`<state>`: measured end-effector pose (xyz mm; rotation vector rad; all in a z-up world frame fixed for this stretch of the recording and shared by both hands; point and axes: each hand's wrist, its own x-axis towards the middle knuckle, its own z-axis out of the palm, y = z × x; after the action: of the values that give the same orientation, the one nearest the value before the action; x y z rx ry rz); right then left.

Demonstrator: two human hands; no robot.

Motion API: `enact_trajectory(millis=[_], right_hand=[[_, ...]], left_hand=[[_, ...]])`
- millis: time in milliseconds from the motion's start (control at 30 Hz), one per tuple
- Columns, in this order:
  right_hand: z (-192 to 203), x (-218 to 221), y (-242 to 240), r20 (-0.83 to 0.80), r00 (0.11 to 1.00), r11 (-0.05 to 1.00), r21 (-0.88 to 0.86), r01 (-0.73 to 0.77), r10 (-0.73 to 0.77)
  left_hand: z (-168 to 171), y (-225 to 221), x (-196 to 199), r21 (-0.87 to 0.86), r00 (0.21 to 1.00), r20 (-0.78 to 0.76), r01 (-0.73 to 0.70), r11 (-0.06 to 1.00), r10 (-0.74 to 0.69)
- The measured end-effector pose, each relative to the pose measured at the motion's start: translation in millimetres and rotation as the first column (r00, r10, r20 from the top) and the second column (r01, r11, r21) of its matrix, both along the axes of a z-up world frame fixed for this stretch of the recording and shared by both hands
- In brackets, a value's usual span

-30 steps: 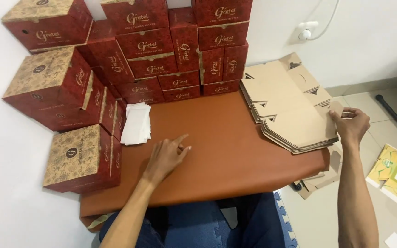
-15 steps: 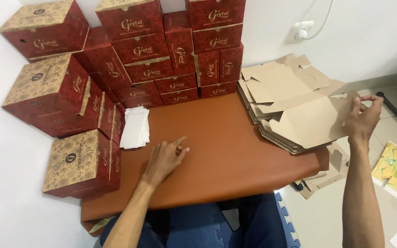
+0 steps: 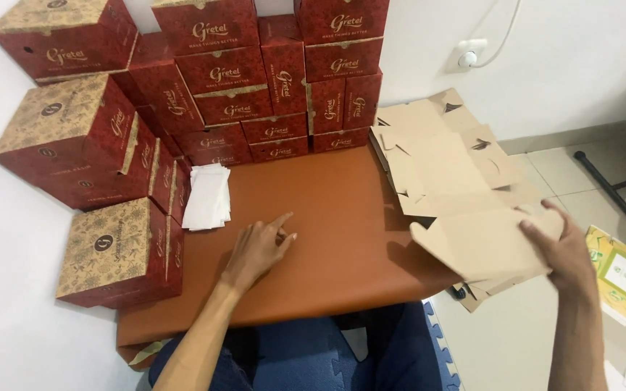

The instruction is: The person is seen folding a flat cardboard cutout into a small box, carefully tucking in the flaps to secure the shape.

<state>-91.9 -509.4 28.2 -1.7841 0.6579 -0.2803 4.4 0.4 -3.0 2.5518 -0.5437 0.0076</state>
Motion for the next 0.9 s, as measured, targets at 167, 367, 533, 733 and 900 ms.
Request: enact_trajectory(millis=[167, 367, 533, 733, 900], right_hand=[[6, -51, 53, 0.002, 0.994, 0.989, -0.097, 0.108, -0.109], [-60, -81, 21, 0.305, 0.929, 0.968, 0.202, 0.151, -0.209], [-86, -73, 3, 0.306, 0.902, 0.844, 0.525, 0.107, -0.305], [-85, -65, 16, 0.495, 0.83, 0.802, 0.588, -0.101, -0.258], [-21, -58, 79, 0.549, 0.836, 0.938, -0.287, 0.192, -0.003]], left_hand=[[-11, 0, 6, 0.042, 0.999, -0.053, 0.014, 0.999, -0.012], [-8, -2, 1, 0.067, 0.996, -0.092, 0.008, 0.998, -0.002], [-10, 2, 0, 0.062, 0.994, -0.111, 0.006, 0.998, 0.001], [-17, 5, 2, 0.033, 0.999, -0.004, 0.047, 0.998, -0.047], [-18, 4, 4, 0.079, 0.995, -0.092, 0.053, 0.995, -0.045]])
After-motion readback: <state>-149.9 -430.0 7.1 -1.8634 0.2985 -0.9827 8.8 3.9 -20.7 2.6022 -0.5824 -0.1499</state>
